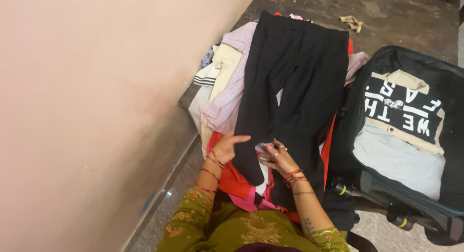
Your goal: The person smooths out a pair of black trousers on a pile of clothes and then picks up a black t-shirt, spreading it over the trousers before placing it into a suitcase.
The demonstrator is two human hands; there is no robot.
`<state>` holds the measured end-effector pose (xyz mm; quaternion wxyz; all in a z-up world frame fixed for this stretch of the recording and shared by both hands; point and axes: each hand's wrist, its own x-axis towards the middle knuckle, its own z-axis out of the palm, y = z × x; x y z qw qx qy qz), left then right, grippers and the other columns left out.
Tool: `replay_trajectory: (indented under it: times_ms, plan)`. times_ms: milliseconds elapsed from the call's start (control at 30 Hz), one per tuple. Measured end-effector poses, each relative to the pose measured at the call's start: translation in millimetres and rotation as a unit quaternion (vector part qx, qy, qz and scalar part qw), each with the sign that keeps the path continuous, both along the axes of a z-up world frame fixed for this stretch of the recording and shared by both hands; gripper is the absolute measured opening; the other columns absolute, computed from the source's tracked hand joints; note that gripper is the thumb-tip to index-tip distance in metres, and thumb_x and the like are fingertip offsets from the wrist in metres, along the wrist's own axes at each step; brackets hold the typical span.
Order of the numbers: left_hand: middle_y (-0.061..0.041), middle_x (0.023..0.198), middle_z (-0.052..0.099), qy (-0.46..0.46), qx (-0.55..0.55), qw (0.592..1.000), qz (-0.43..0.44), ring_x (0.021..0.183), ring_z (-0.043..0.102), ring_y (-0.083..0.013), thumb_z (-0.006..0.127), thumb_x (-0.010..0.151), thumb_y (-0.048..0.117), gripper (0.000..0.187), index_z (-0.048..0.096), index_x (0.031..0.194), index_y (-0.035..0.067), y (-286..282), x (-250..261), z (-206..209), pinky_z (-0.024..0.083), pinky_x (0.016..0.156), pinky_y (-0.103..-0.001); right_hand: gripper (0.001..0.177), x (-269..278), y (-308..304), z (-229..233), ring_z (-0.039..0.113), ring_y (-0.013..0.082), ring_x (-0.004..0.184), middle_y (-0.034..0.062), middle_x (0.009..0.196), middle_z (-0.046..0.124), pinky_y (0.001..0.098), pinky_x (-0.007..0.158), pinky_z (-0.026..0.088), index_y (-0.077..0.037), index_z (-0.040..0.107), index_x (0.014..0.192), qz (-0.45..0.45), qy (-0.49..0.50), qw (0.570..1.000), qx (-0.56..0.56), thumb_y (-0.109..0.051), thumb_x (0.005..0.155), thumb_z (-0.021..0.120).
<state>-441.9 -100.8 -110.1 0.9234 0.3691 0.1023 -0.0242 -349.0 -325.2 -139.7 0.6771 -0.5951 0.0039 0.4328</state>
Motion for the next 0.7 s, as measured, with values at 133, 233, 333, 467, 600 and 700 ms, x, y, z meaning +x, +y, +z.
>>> replay_trajectory:
  times_ms: [133, 233, 333, 467, 600, 700]
  plan:
    - [-0.004, 0.118, 0.074, -0.058, -0.011, 0.998, 0.037, 0.108, 0.072, -0.0145, 0.065, 0.086, -0.002, 0.042, 0.065, 0.127, 0.003, -2.3, -11.0, 35.4, 0.059, 0.092, -0.026, 0.081, -21.5, -10.4, 31.5, 0.054, 0.0184, 0.103, 0.0140, 0.122, 0.053, 0.0317, 0.090, 0.050, 0.004, 0.029, 0.165, 0.166, -0.071, 0.968, 0.173, -0.030, 0.103, 0.068]
    - [-0.010, 0.110, 0.073, -0.073, -0.042, 0.996, -0.009, 0.096, 0.071, -0.0214, 0.066, 0.092, 0.000, 0.036, 0.064, 0.128, -0.001, 7.1, -17.0, 43.2, 0.058, 0.084, -0.034, 0.081, -24.2, -3.1, 44.8, 0.064, 0.0227, 0.109, 0.0190, 0.129, 0.061, 0.0363, 0.096, 0.053, 0.002, 0.025, 0.159, 0.150, -0.057, 0.965, 0.206, -0.027, 0.097, 0.068]
    - [-0.013, 0.109, 0.073, -0.066, -0.084, 0.993, -0.049, 0.095, 0.071, -0.0229, 0.065, 0.095, 0.004, 0.035, 0.064, 0.129, -0.005, 15.8, -18.2, 37.7, 0.056, 0.086, -0.035, 0.075, -21.4, 7.3, 38.4, 0.066, 0.0192, 0.105, 0.0132, 0.125, 0.063, 0.0372, 0.095, 0.054, -0.001, 0.025, 0.156, 0.074, -0.011, 0.983, 0.169, -0.028, 0.098, 0.064]
    - [-0.011, 0.113, 0.073, -0.092, -0.002, 0.996, -0.022, 0.102, 0.070, -0.0218, 0.063, 0.089, 0.000, 0.039, 0.063, 0.128, -0.005, -5.4, -11.3, 24.1, 0.055, 0.093, -0.034, 0.059, -19.5, 15.8, 4.4, 0.067, 0.0182, 0.110, 0.0077, 0.127, 0.064, 0.0397, 0.101, 0.054, -0.001, 0.036, 0.147, 0.045, 0.068, 0.968, 0.236, -0.023, 0.100, 0.063]
    - [-0.008, 0.116, 0.072, -0.086, 0.034, 0.996, -0.012, 0.106, 0.068, -0.0184, 0.062, 0.085, -0.003, 0.044, 0.065, 0.129, -0.002, -11.4, -17.2, 35.0, 0.054, 0.096, -0.030, 0.033, -21.7, 9.1, -9.9, 0.065, 0.0252, 0.112, 0.0116, 0.129, 0.063, 0.0428, 0.094, 0.052, -0.004, 0.051, 0.138, 0.036, 0.156, 0.911, 0.381, -0.020, 0.111, 0.063]
    - [-0.009, 0.114, 0.072, -0.086, -0.027, 0.995, -0.034, 0.103, 0.069, -0.0187, 0.062, 0.083, -0.002, 0.044, 0.066, 0.127, -0.001, -10.7, -22.3, 44.2, 0.055, 0.093, -0.031, 0.042, -20.9, 8.9, 8.2, 0.066, 0.0222, 0.115, 0.0111, 0.130, 0.065, 0.0405, 0.100, 0.050, -0.002, 0.054, 0.139, 0.009, 0.094, 0.932, 0.350, -0.020, 0.101, 0.060]
